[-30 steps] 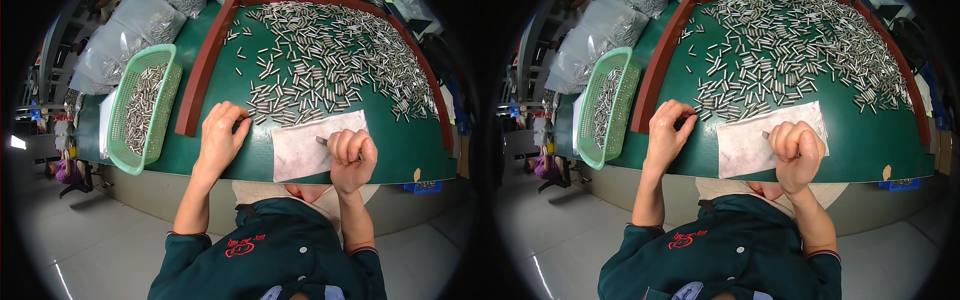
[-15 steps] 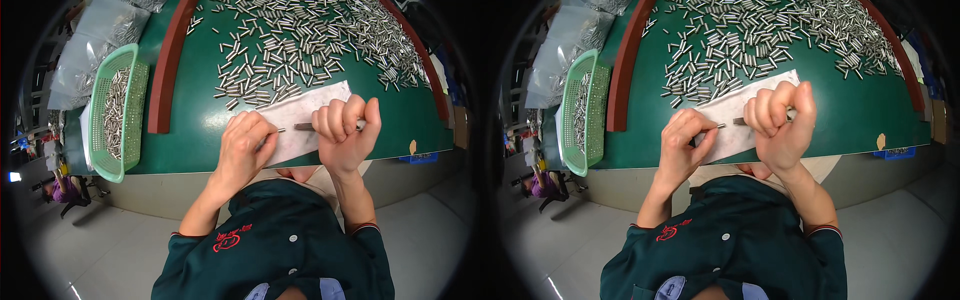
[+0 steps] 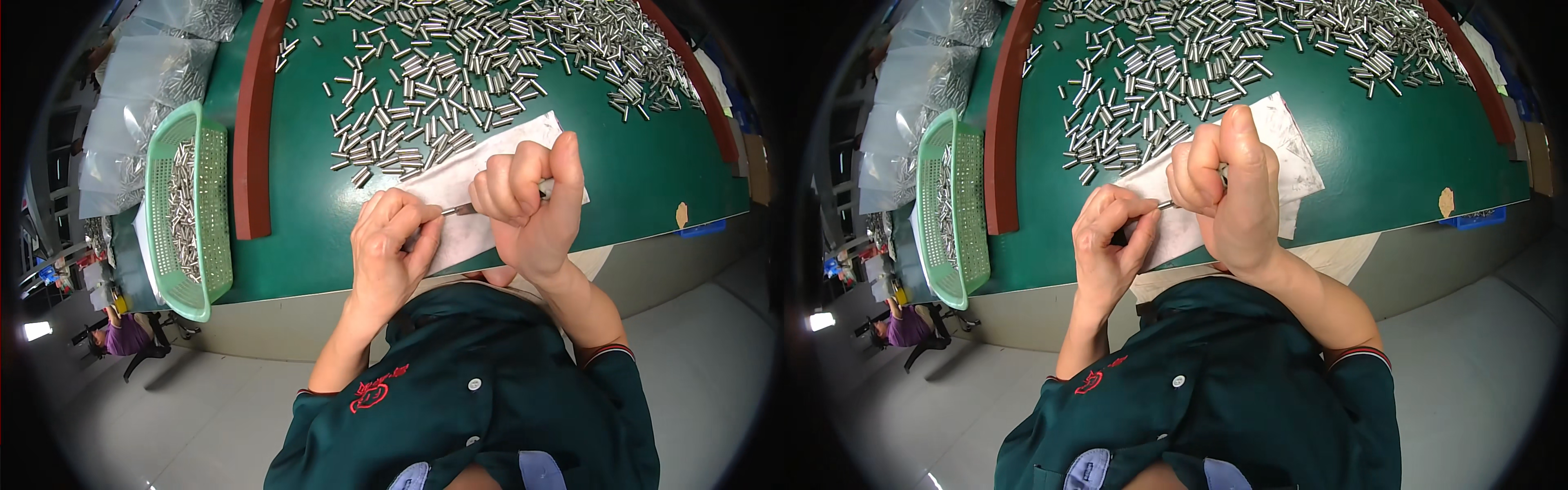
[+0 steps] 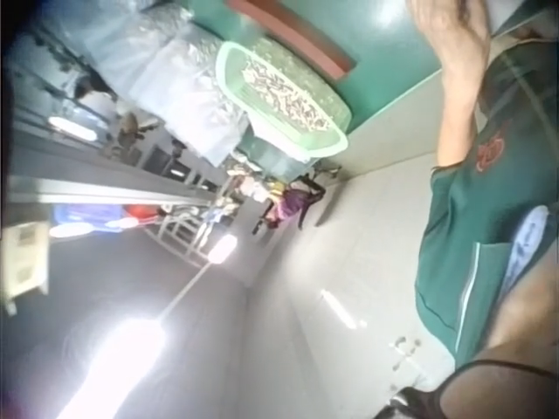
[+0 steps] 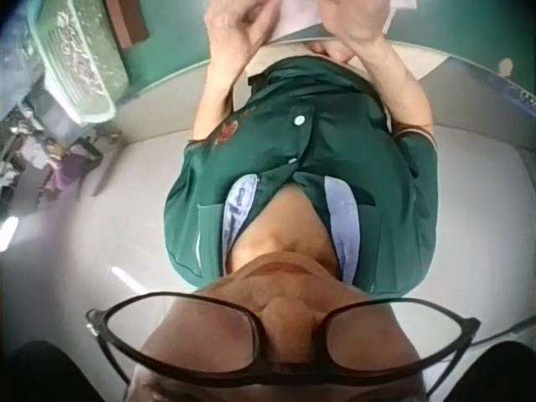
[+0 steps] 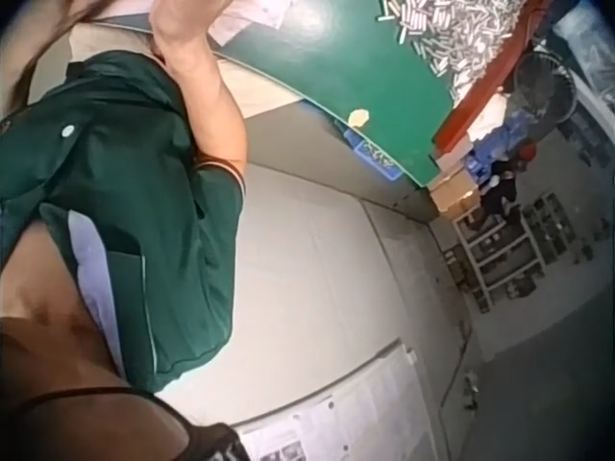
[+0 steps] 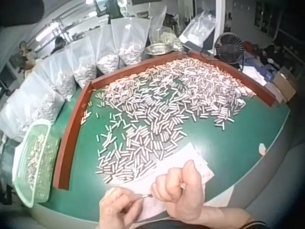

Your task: The recorder is using a tool to inspect or clean small metal pins or electronic components on a workbench.

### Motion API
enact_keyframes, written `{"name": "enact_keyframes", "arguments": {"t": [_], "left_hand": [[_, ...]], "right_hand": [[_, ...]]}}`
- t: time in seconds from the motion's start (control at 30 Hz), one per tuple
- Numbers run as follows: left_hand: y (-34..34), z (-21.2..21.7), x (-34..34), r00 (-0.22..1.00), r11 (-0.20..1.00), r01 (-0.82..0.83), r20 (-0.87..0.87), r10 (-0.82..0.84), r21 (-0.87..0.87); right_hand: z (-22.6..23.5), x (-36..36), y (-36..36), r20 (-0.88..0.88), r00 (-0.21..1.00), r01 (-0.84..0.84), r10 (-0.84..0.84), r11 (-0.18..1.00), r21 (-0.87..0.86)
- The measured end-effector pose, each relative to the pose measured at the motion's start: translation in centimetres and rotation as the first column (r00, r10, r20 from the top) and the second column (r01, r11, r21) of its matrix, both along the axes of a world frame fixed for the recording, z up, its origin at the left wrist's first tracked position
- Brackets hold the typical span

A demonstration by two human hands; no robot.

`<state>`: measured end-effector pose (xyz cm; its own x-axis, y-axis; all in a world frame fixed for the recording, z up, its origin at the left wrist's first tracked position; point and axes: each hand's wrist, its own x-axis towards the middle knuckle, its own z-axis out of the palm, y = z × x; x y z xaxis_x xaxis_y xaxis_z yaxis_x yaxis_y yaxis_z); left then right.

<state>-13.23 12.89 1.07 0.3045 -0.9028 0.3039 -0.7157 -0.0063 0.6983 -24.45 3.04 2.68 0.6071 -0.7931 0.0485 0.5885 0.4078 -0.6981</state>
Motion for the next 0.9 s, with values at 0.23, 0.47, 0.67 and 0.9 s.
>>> {"name": "enact_keyframes", "arguments": {"t": [0.23, 0.47, 0.67, 0.9], "left_hand": [[-0.1, -0.1, -0.1, 1.000, 1.000, -0.008, 0.026, 0.008, -0.011], [-0.4, 1.3, 0.1, 0.989, 0.993, 0.107, 0.096, -0.113, 0.059], [-0.5, 2.2, 0.6, 0.951, 0.985, 0.112, -0.302, -0.069, 0.128], [0.0, 1.4, 1.8, 0.149, 0.986, 0.152, -0.988, 0.048, 0.071]], "right_hand": [[0.0, 0.1, -0.2, 0.006, 1.000, 0.004, -0.004, 0.999, 0.047], [-0.2, 0.3, -0.1, -0.041, 0.999, 0.013, -0.015, 0.999, -0.043], [-0.6, 0.0, -0.4, 0.015, 1.000, -0.019, 0.020, 0.999, -0.049], [-0.4, -0.2, -0.4, 0.006, 1.000, -0.005, 0.006, 0.999, -0.032]]}}
